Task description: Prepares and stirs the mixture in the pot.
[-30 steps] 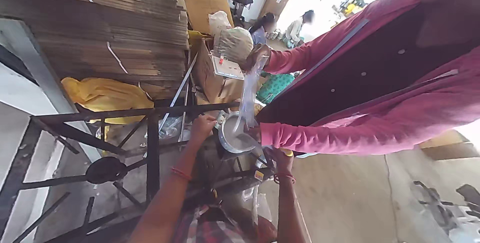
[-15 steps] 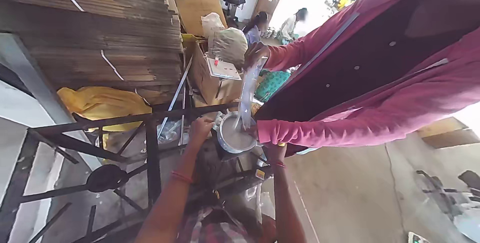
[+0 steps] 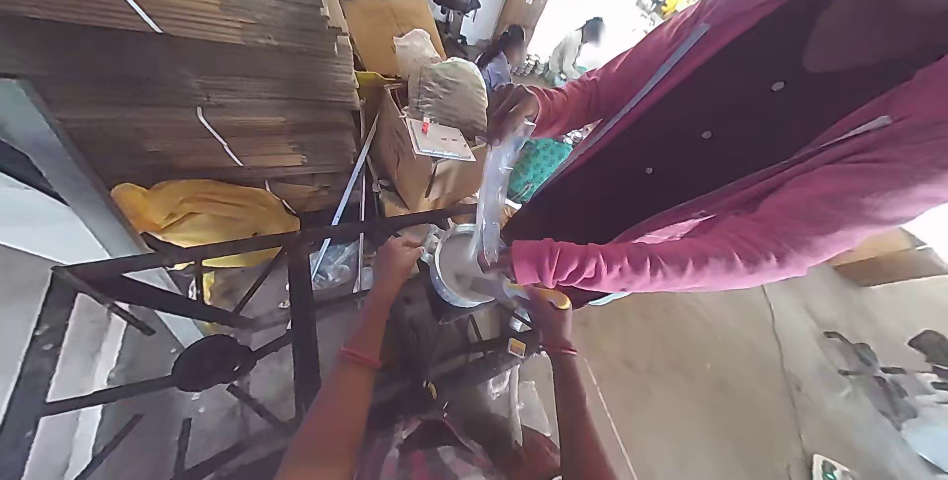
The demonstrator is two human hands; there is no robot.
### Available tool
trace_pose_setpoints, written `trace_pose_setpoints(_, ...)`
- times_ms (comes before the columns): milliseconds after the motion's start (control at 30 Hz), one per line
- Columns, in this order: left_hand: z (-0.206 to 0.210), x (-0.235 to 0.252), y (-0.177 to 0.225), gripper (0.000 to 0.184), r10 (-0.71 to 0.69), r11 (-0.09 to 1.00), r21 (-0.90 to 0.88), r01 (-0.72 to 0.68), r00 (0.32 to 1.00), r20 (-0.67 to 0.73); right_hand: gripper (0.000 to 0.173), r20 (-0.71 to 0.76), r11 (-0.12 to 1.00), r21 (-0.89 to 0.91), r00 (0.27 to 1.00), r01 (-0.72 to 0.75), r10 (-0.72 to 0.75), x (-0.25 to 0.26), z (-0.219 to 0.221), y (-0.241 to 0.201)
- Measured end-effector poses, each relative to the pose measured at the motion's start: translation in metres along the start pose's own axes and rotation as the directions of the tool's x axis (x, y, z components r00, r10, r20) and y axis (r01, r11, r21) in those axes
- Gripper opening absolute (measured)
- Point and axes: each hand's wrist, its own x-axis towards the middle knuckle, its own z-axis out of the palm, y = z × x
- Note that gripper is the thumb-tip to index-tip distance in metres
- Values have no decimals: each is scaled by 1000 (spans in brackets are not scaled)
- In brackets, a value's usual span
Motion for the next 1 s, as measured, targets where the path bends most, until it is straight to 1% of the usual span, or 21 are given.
trace_pose_setpoints(67,1,-3,1,31,-4,1000,-4,4,1000,-1,20,-77,999,-42,997,-2,-2,0,-7,-5)
trace_pose_setpoints(133,2,-5,1,30,-9,1000,-2,9,1000,-12,19,-153,999,-40,987,35,-40,9,0,3)
trace_pose_setpoints(167,2,-4,2,29,-12,1000,2,12,1000,-13,20,-152,998,-14,987,54,-56,12,5,8)
trace_pose_setpoints(233,1,-3,2,29,-12,1000,7,12,1000,-9,21,-81,997,18,994,72,-70,11,11,13)
trace_pose_setpoints(300,0,-2,2,29,-7,1000,-5,7,1000,2,18,2,999,18,999,33,-33,0,8,6)
trace_pose_setpoints(333,0,-2,1,29,-3,1000,-15,3,1000,4,17,10,1000,8,1000,12,-12,-4,4,1)
trace_pose_setpoints(367,0,-2,0,29,2,1000,-20,-2,1000,0,18,-6,1000,-3,1000,0,0,-6,-1,-3)
trace_pose_setpoints(433,1,-3,-1,29,5,1000,-16,-6,1000,-8,19,-92,999,-49,996,14,-18,-3,-5,-3)
trace_pose_setpoints(500,1,-5,2,29,1,1000,-8,-1,1000,-9,19,-163,999,-20,986,36,-39,5,3,7)
trace_pose_setpoints(533,1,-5,3,30,-3,1000,-3,3,1000,-8,19,-168,999,-6,985,43,-43,8,9,10)
trace_pose_setpoints(600,1,-5,4,30,-9,1000,-9,9,1000,-3,19,-106,1000,-13,994,29,-30,5,14,12)
trace_pose_setpoints(667,0,-5,3,29,-17,1000,-19,17,1000,-2,19,-50,1000,-14,999,17,-18,-1,11,8)
trace_pose_setpoints(700,-1,-5,3,29,-20,1000,-23,20,1000,-2,20,-59,1000,3,998,2,-2,-1,8,6)
trace_pose_setpoints(767,1,-5,2,28,-10,1000,-19,10,1000,-12,23,-154,998,51,987,-31,39,3,6,4)
trace_pose_setpoints(833,2,-6,3,28,1,1000,-6,-1,1000,-22,23,-242,997,71,969,-26,43,8,15,7)
trace_pose_setpoints(867,2,-6,4,28,0,1000,0,0,1000,-18,21,-241,996,84,970,-19,39,10,19,10)
trace_pose_setpoints(900,1,-6,5,28,-3,1000,6,3,1000,-9,19,-208,995,101,978,-13,33,11,22,15)
trace_pose_setpoints(1000,1,-2,1,30,2,1000,9,-2,1000,11,15,23,997,78,1000,-3,1,3,7,17)
